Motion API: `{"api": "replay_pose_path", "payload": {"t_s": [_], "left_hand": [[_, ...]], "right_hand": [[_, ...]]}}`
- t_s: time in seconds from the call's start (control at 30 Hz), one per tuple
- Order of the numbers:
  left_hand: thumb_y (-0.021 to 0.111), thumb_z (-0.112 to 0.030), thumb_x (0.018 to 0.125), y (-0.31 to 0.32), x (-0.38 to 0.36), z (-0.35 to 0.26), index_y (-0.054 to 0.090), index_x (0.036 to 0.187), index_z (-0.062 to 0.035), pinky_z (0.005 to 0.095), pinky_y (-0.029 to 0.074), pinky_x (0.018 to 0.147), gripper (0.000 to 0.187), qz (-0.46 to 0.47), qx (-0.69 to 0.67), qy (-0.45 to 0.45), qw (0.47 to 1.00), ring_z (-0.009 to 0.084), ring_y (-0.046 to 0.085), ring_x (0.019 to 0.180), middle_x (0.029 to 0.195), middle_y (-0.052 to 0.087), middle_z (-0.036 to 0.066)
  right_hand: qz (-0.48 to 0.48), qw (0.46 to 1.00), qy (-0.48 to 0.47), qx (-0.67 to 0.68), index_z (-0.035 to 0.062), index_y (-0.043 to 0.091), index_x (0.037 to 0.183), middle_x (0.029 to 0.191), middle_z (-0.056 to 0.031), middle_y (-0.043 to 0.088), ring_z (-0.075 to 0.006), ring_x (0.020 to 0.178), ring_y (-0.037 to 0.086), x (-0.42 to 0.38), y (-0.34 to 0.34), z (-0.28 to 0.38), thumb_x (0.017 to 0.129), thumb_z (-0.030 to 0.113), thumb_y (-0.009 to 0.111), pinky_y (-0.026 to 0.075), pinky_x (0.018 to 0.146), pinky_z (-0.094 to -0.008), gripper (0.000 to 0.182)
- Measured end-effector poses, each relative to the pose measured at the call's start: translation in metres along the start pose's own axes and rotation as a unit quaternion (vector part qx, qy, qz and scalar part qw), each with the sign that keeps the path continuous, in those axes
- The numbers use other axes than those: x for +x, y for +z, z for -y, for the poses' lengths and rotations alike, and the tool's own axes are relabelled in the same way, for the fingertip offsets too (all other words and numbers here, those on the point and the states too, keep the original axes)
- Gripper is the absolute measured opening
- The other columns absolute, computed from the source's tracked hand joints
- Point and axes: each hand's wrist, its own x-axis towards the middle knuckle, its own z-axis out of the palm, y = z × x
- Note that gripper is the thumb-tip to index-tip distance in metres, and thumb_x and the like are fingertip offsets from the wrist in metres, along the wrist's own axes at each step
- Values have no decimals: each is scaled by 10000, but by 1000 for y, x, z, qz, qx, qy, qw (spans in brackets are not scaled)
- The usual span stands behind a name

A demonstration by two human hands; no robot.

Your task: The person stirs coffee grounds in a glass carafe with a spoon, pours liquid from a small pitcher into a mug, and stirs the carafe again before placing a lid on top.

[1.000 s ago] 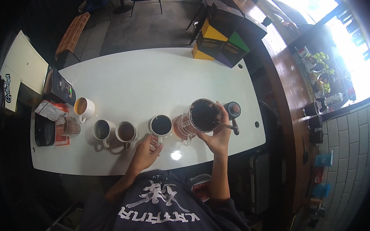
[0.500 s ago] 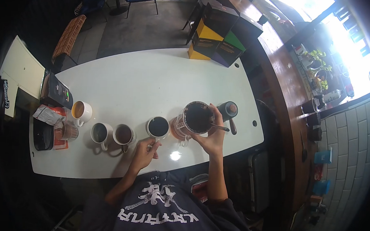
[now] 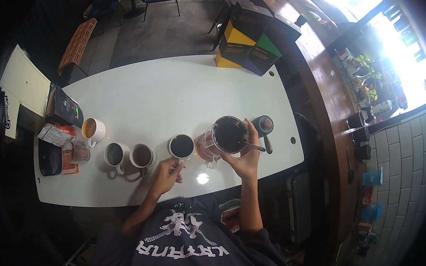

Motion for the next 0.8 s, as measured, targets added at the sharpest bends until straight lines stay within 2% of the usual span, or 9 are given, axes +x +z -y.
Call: {"api": "replay_pose_path", "payload": {"t_s": [0.07, 0.17, 0.23, 0.67, 0.73, 0.8], "left_hand": [[568, -208, 972, -1, 0, 0, 629, 941, 28, 255, 553, 534, 245, -2, 6, 4, 1000, 103, 624, 579, 645, 593, 63], [559, -194, 976, -5, 2, 1, 618, 936, 28, 255, 556, 535, 233, -15, 1, 0, 1000, 101, 623, 587, 663, 593, 65], [553, -188, 978, -6, 3, 2, 612, 933, 29, 255, 558, 536, 229, -12, -1, 3, 1000, 101, 623, 587, 672, 592, 66], [522, -177, 991, -5, 4, 7, 577, 931, 36, 260, 563, 546, 229, -8, -12, 26, 1000, 116, 643, 598, 679, 598, 76], [519, -180, 993, -5, 5, 7, 577, 929, 36, 261, 564, 551, 232, -6, -11, 24, 1000, 118, 643, 597, 675, 598, 76], [516, -183, 994, -6, 5, 8, 577, 926, 35, 262, 565, 556, 236, -5, -11, 22, 1000, 119, 643, 596, 670, 598, 76]], "right_hand": [[0, 1000, 5, 2, -25, 337, 1386, 1331, -133, 439, -239, 1236, 489, 0, 0, 0, 559, 140, 910, 426, 1064, -390, 1019], [12, 1000, -10, 2, -20, 307, 1405, 1267, -124, 479, -235, 1192, 524, -1, -1, 0, 575, 75, 889, 466, 1014, -368, 1018], [-2, 1000, 8, 5, -26, 345, 1379, 1292, -125, 470, -235, 1211, 509, -2, 0, 1, 560, 145, 911, 438, 1050, -383, 1011], [-6, 1000, 1, -6, -15, 331, 1393, 1306, -122, 453, -238, 1219, 498, 2, 4, 20, 571, 159, 904, 424, 1053, -374, 1017], [0, 999, -30, -16, -25, 291, 1404, 1264, -148, 478, -252, 1173, 540, 5, 3, 21, 556, 81, 900, 490, 994, -379, 1049], [-4, 1000, -28, -9, -26, 291, 1403, 1263, -147, 477, -252, 1173, 540, 6, 5, 24, 555, 81, 899, 489, 996, -379, 1049]]}}
